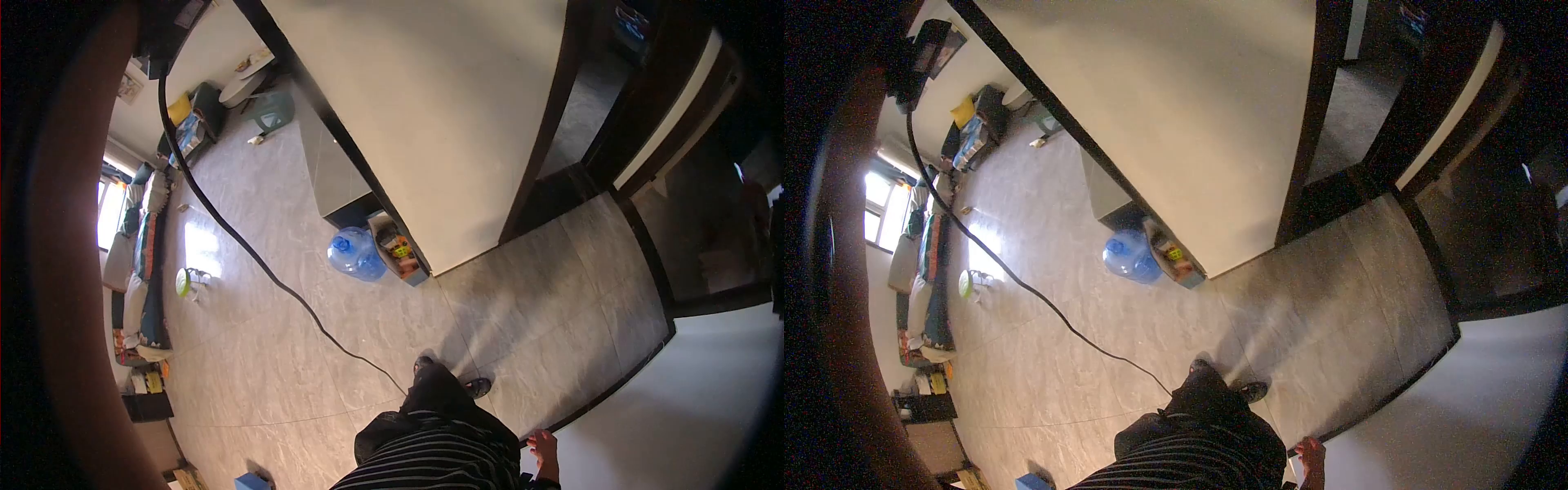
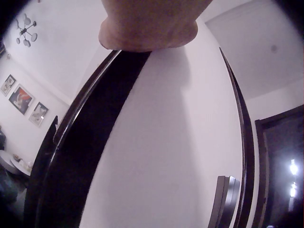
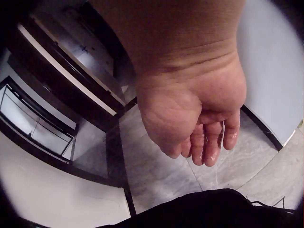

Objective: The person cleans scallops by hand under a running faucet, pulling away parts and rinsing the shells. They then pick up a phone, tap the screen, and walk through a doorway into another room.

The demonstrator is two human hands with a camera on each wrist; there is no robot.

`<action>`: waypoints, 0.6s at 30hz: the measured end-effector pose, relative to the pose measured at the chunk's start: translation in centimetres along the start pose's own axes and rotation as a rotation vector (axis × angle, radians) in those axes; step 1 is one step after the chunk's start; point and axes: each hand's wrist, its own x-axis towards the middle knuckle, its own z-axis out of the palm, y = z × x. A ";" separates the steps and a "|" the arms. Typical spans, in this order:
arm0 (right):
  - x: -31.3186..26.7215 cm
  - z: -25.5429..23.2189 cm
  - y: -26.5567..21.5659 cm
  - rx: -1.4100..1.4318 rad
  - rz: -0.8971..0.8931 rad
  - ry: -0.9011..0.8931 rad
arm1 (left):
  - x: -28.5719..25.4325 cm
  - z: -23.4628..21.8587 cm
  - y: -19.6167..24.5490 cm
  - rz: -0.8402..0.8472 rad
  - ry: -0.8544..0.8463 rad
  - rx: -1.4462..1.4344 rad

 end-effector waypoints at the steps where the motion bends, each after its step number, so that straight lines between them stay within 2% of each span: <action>1: -0.2 0.1 -0.3 -0.023 0.006 0.004 | -0.3 -0.4 0.0 -0.001 0.009 0.005; 18: -0.6 0.6 -0.5 -0.055 0.041 0.007 | -3.9 -2.9 -0.2 0.001 0.049 0.022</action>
